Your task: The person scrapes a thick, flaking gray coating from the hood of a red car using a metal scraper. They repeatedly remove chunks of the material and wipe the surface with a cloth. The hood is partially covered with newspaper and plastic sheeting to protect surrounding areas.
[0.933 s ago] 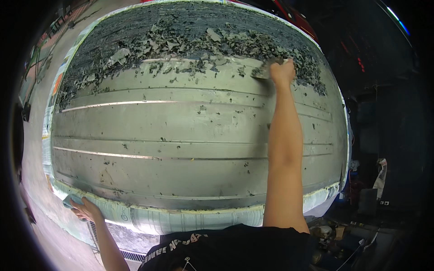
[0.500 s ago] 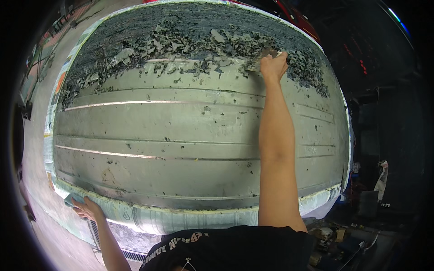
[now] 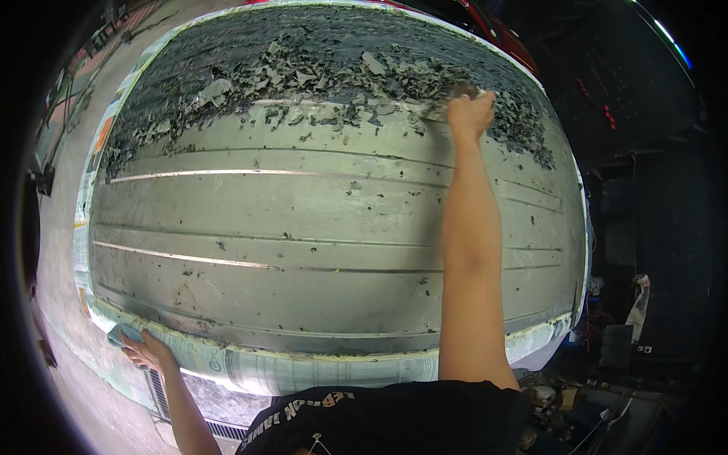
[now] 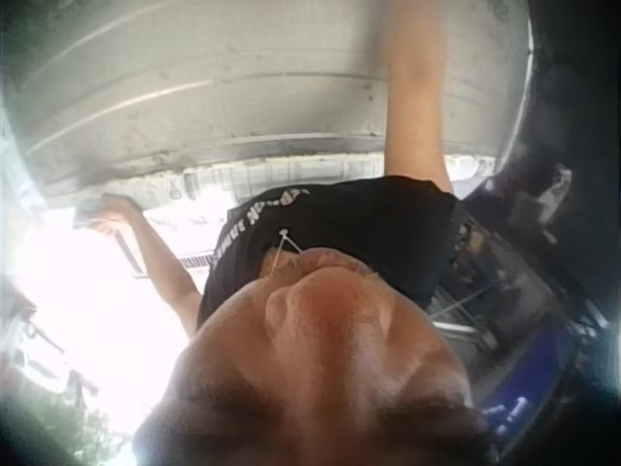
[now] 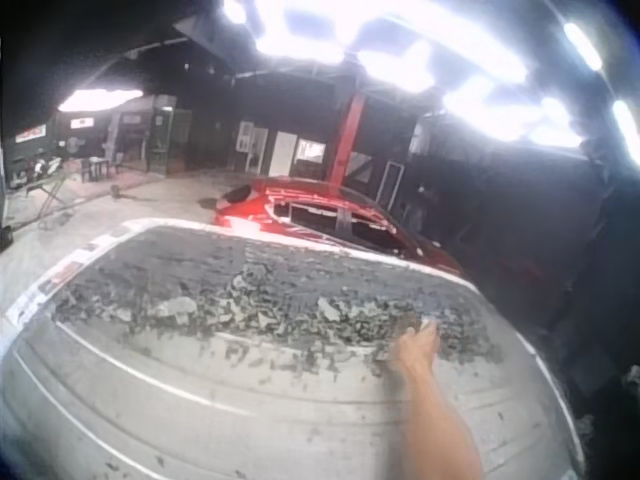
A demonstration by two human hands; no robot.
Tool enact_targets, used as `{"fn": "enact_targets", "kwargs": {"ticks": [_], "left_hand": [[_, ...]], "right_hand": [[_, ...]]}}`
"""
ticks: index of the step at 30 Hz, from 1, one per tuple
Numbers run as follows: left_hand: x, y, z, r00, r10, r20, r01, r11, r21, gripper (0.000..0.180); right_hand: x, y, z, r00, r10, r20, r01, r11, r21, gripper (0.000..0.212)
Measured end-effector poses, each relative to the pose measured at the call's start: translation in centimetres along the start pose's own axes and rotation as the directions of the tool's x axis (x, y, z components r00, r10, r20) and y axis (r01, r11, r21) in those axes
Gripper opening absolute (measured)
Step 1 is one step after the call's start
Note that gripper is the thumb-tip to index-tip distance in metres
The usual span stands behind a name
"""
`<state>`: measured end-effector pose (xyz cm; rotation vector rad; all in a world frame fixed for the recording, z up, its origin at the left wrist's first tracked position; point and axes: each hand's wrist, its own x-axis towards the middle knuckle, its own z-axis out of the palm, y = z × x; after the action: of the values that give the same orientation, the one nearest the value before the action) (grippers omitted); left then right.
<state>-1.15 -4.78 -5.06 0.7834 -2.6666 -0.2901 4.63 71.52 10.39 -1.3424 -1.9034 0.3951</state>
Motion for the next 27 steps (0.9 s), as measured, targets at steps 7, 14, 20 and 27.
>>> {"fn": "enact_targets", "kwargs": {"ticks": [7,14,20,27], "left_hand": [[-0.4,1.9,-1.2,1.0,-0.021,0.017,0.021,1.0,-0.017,0.069],[-0.7,1.3,-1.0,0.999,-0.025,0.025,0.026,1.0,-0.014,0.07],[-0.8,2.8,-1.7,0.999,-0.016,0.046,0.018,0.999,-0.052,0.069],[-0.8,1.8,-0.9,0.999,-0.036,0.026,0.036,0.999,-0.011,0.067]], "right_hand": [[-1.6,-4.6,3.5,1.0,-0.02,-0.023,0.023,0.99,0.142,0.047],[6.0,-9.6,-6.4,0.906,-0.345,-0.244,0.403,0.879,0.255,0.042],[5.6,-1.5,-6.8,0.917,-0.373,0.141,0.396,0.811,-0.431,0.041],[4.4,6.4,-6.4,0.875,-0.099,0.474,-0.089,0.929,0.36,0.027]]}}
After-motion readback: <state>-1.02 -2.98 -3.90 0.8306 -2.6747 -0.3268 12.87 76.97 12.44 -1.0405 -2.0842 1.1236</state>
